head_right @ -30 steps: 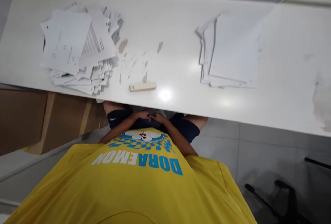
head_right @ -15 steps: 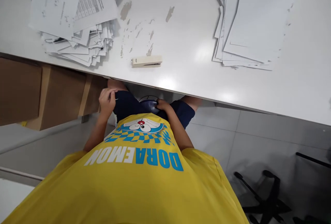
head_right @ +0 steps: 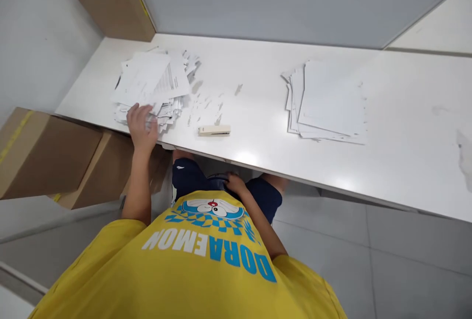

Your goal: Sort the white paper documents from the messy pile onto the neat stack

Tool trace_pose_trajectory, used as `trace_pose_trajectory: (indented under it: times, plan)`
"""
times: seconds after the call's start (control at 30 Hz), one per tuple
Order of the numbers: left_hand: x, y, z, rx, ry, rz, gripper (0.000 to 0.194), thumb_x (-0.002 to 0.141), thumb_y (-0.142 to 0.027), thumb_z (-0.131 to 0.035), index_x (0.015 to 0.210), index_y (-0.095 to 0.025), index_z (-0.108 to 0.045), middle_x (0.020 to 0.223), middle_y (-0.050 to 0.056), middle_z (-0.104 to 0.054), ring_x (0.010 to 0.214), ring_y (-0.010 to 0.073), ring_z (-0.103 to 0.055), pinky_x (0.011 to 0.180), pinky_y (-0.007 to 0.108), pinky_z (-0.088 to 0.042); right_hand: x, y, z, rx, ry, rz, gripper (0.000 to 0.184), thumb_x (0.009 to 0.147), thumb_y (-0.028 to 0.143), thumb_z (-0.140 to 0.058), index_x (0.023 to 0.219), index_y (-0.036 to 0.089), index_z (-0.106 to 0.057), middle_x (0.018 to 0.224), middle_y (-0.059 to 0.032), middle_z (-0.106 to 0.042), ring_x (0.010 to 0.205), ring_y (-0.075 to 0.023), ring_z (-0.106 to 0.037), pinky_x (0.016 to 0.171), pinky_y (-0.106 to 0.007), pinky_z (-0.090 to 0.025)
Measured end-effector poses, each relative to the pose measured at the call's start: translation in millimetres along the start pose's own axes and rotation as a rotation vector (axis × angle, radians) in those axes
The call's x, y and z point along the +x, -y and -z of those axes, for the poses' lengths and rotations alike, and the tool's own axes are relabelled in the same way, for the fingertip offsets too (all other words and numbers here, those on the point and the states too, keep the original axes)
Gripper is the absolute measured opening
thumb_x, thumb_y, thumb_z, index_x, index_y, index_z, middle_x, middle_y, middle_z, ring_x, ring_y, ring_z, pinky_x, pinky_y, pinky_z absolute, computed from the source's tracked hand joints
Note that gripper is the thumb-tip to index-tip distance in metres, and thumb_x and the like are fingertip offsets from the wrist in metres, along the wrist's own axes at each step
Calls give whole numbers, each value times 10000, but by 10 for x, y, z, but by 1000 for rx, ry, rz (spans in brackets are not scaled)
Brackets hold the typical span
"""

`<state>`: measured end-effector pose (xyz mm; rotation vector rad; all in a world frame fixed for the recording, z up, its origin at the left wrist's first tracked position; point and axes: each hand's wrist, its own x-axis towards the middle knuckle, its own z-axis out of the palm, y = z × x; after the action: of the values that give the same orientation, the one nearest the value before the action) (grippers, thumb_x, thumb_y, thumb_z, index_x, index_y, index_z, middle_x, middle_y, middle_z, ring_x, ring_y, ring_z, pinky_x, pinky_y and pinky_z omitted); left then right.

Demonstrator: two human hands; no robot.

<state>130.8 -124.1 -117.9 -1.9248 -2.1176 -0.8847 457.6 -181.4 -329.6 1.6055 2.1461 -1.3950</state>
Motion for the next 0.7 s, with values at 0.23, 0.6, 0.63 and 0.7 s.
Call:
trace_pose_trajectory:
  times: [0.23, 0.6, 0.63, 0.7]
  plan:
    - [381, -48, -30, 186, 316, 67, 800, 876, -452, -533, 1573, -201, -232, 1668, 111, -155, 1542, 355, -79, 1228, 549, -110, -197, 56, 18, 189, -96, 0, 512, 950, 308, -490, 1439, 158, -459, 1321, -172, -630, 1238, -283, -607, 1024, -392, -476]
    - [687, -240, 117, 207, 456, 64, 676, 913, -518, -438, 1512, -209, -388, 1618, 124, -310, 1502, 361, -228, 1179, 562, -216, -742, 1084, 654, 471, 53, 501, 406, 945, 387, -525, 1319, 240, -577, 1216, -97, -690, 1133, -232, -653, 1005, -415, -510]
    - [713, -269, 129, 212, 455, 63, 700, 915, -549, -427, 1520, -202, -374, 1625, 127, -293, 1510, 367, -205, 1183, 566, -208, -838, 1220, 787, 475, 54, 536, 386, 953, 383, -521, 1308, 244, -584, 1211, -92, -696, 1127, -226, -658, 996, -408, -519]
    - [785, -319, 132, 225, 426, 45, 723, 918, -556, -423, 1532, -180, -354, 1631, 130, -275, 1519, 373, -173, 1194, 557, -197, -1106, 1502, 1082, 485, 4, 639, 332, 975, 379, -501, 1258, 249, -615, 1154, -77, -722, 1067, -207, -682, 953, -386, -544]
